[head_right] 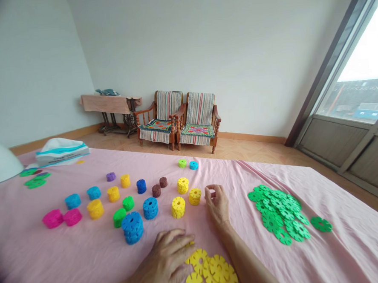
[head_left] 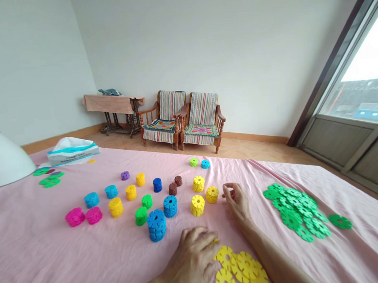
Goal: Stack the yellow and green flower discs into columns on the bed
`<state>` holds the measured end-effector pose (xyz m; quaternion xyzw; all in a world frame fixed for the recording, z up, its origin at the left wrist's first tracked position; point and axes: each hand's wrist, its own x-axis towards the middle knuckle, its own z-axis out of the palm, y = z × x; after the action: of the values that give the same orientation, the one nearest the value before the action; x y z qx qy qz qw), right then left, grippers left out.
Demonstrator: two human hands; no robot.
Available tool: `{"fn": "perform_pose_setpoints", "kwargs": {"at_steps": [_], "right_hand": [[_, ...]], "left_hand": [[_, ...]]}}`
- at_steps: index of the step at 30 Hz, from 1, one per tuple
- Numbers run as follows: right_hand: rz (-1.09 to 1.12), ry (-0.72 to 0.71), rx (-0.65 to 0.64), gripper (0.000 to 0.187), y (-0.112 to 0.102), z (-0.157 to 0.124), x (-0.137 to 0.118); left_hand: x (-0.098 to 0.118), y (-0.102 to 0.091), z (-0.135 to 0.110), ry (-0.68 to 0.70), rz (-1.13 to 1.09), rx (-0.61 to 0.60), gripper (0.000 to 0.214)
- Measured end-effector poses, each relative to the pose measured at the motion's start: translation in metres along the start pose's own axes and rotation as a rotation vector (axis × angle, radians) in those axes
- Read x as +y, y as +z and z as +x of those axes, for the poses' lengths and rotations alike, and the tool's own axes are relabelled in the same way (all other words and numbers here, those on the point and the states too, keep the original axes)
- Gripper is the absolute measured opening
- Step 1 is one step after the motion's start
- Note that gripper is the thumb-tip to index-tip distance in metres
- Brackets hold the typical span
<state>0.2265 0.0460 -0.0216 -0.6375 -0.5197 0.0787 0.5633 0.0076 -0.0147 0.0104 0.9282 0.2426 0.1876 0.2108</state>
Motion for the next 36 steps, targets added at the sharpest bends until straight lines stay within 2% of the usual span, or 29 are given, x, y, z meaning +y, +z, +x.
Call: {"fn": "perform_pose_setpoints", "kwargs": {"at_steps": [4, 6, 10, 14, 17, 20, 23, 26, 28, 30, 34, 36], "right_hand": [[0.002, -0.028, 0.005, 0.037, 0.0, -0.002, -0.001], [0.002, -0.045, 0.008, 0.035, -0.001, -0.002, -0.004], [0.015, -0.143, -0.021, 0.025, -0.005, -0.008, -0.017], [0.073, -0.449, -0.205, 0.015, -0.01, -0.023, -0.042], [0.076, -0.643, -0.382, 0.027, -0.011, -0.035, -0.061], [0.019, -0.764, -0.524, 0.04, -0.009, -0.041, -0.074], [-0.052, -0.812, -0.585, 0.043, -0.005, -0.043, -0.081], [-0.082, -0.823, -0.593, 0.038, -0.003, -0.045, -0.083], [-0.071, -0.812, -0.595, 0.037, -0.003, -0.046, -0.083], [-0.043, -0.765, -0.538, 0.038, -0.003, -0.043, -0.078], [0.0, -0.454, -0.248, 0.034, 0.0, -0.022, -0.055], [-0.009, -0.289, -0.15, 0.032, 0.001, -0.01, -0.037]], "left_hand": [[0.002, 0.002, 0.0, 0.055, -0.04, 0.037, 0.029], [-0.001, 0.004, -0.001, 0.048, -0.088, 0.094, 0.027], [-0.012, 0.004, 0.0, -0.214, -0.283, 0.305, 0.026], [-0.023, 0.003, 0.004, -0.45, -0.675, 0.455, 0.038], [-0.027, 0.005, 0.006, -0.529, -0.874, 0.504, 0.045], [-0.028, 0.005, 0.004, -0.585, -0.924, 0.549, 0.049], [-0.03, 0.003, 0.001, -0.657, -0.879, 0.682, 0.057], [-0.031, 0.002, -0.001, -0.677, -0.861, 0.718, 0.065], [-0.031, 0.002, -0.001, -0.654, -0.88, 0.689, 0.066], [-0.029, 0.004, 0.0, -0.632, -0.93, 0.634, 0.065], [-0.022, 0.003, 0.003, -0.54, -1.025, 0.5, 0.058], [-0.02, 0.002, 0.004, -0.513, -1.033, 0.467, 0.056]]}}
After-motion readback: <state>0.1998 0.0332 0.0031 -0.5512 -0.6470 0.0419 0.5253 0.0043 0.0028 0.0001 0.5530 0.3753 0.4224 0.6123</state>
